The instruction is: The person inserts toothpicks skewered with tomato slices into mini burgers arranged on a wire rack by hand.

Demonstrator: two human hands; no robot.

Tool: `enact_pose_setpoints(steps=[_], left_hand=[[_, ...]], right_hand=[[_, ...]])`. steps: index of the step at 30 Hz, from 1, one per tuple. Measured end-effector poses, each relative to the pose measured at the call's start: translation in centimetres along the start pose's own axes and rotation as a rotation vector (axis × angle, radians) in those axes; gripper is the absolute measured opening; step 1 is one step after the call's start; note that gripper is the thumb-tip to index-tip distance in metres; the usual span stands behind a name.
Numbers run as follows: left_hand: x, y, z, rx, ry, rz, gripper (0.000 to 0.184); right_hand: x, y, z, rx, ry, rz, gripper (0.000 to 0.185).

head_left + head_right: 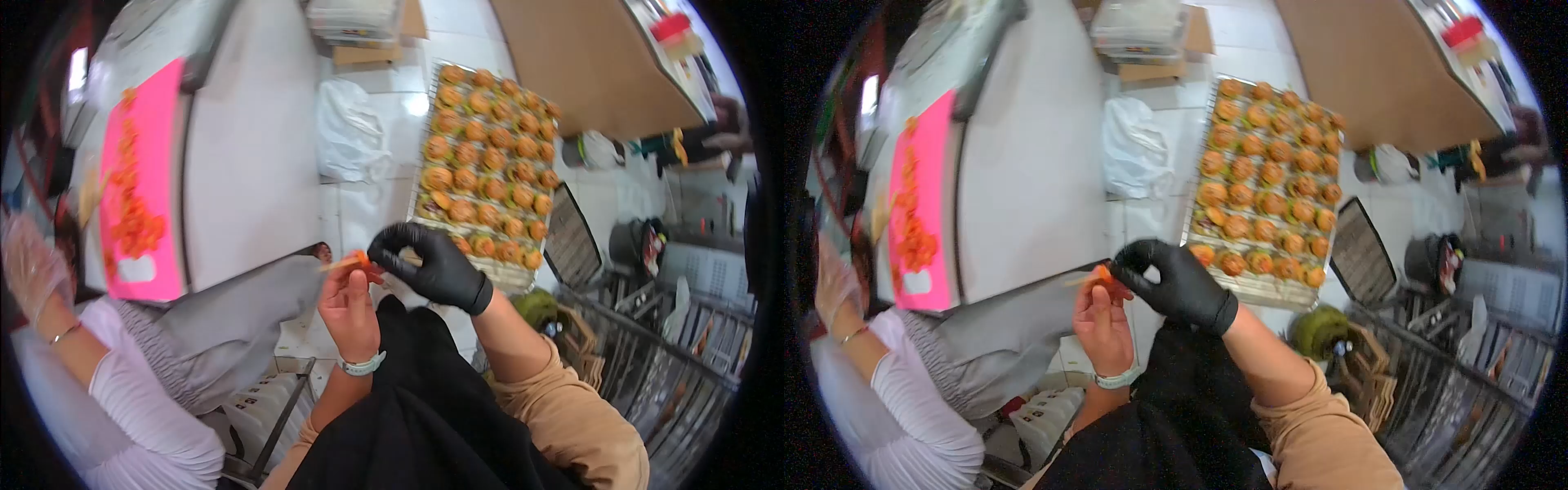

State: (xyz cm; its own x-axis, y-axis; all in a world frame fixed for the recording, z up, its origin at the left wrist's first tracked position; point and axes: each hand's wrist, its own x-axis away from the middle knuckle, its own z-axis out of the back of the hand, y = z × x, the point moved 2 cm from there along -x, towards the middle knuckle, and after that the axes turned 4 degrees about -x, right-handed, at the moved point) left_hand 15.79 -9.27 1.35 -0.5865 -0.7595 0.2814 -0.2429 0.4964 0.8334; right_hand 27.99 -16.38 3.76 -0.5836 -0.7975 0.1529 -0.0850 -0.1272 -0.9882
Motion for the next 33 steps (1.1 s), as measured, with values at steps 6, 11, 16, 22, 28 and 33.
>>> enact_pose_setpoints(steps=[6, 11, 16, 22, 28, 33], left_hand=[[5.7, -9.5, -4.2, -0.042, -0.129, 0.286, 0.016], [10.2, -15.5, -7.2, 0.032, -0.197, 0.546, 0.014], [11.4, -21.7, -8.8, -0.329, -0.386, 0.611, 0.025], [5.6, -28.0, -9.3, -1.471, -0.805, -0.556, 0.044], [3.9, -31.6, -9.3, -1.527, -0.902, -0.552, 0.037], [4.0, -32.3, -9.0, -1.544, -0.896, -0.526, 0.033]], right_hand=[[11.7, 6.4, 6.3, -0.029, 0.364, -0.177, 0.016], [18.8, 11.4, 9.2, -0.232, 0.664, -0.175, 0.017], [23.3, 16.2, 13.3, -0.229, 0.869, -0.209, 0.012], [23.8, 19.5, 19.3, 0.487, 0.988, -0.146, 0.01], [20.9, 21.4, 20.6, 0.729, 0.8, -0.082, 0.011], [19.5, 21.6, 20.6, 0.842, 0.699, -0.114, 0.012]])
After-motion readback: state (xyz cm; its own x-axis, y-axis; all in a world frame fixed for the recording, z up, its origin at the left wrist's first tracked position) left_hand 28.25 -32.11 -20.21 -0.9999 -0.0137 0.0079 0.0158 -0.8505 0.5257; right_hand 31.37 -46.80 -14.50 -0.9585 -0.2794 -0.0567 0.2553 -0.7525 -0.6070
